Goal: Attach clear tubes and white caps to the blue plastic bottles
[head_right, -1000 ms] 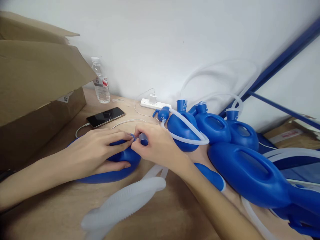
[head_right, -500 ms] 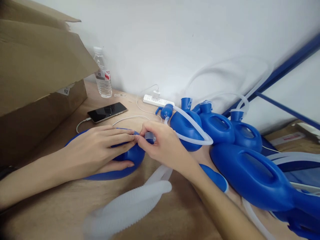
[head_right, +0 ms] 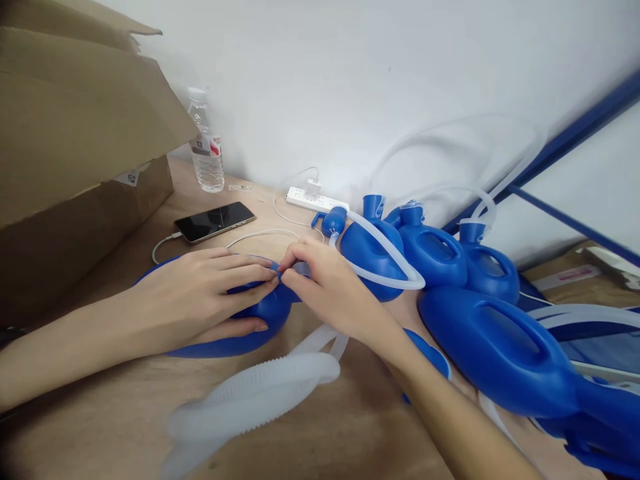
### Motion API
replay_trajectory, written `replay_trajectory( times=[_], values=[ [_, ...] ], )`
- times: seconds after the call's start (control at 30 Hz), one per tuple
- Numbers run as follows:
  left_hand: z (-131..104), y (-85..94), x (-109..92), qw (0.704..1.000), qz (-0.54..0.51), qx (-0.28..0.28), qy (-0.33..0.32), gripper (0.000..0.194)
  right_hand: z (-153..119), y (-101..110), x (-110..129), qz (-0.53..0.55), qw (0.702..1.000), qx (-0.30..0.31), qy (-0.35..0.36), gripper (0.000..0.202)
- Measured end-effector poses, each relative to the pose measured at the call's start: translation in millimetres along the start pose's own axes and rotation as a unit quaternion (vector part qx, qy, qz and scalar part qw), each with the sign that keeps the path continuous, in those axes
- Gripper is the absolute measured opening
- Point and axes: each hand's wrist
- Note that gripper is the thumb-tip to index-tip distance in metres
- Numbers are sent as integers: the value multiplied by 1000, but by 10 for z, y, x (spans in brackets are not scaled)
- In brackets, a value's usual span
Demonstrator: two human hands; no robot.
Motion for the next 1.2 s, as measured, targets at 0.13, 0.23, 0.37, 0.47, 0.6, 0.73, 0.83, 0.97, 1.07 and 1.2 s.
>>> replay_trajectory(
  times=[0.13, 0.23, 0.37, 0.47, 0.6, 0.73, 0.83, 0.97, 1.07, 1.2],
  values=[
    [-1, 14, 4, 1000, -7, 15, -1, 31, -5, -7, -9, 3, 1000, -1, -1, 16],
    [-8, 19, 4, 1000, -17, 11, 9, 33, -5, -49, -11, -11, 1000, -15, -2, 16],
    [-33, 19, 12, 999, -31, 14, 29, 35, -71, -19, 5, -30, 999, -43, -6, 25],
    [-51, 23, 32, 998, -50, 17, 37, 35, -227, 116, -11, 6, 998, -44, -53, 62],
    [-25, 49, 42, 994, -79, 38, 68, 39, -483, 261, -117, 118, 989, -46, -74, 72],
    [112, 114, 3, 986, -75, 75, 128, 53, -596, 242, -216, 189, 979, -60, -47, 70],
    [261, 138, -34, 987, -60, 99, 107, 64, -608, 206, -223, 182, 981, -73, -7, 65],
    [385, 53, -37, 989, -19, 130, 66, 77, -660, 201, -201, 89, 992, -86, 33, 62],
    [383, -44, -6, 991, -11, 123, 58, 82, -728, 194, -253, 82, 991, -72, 78, 72],
    [315, -119, 23, 993, -13, 105, 50, 88, -811, 167, -390, 179, 978, -70, 81, 73]
  ],
)
Point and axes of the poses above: each hand's wrist, its own z-axis towards the middle knuckle, its own y-axis out of the back of the hand, x = y × z, and after that the axes turned 13 degrees about z, right-handed
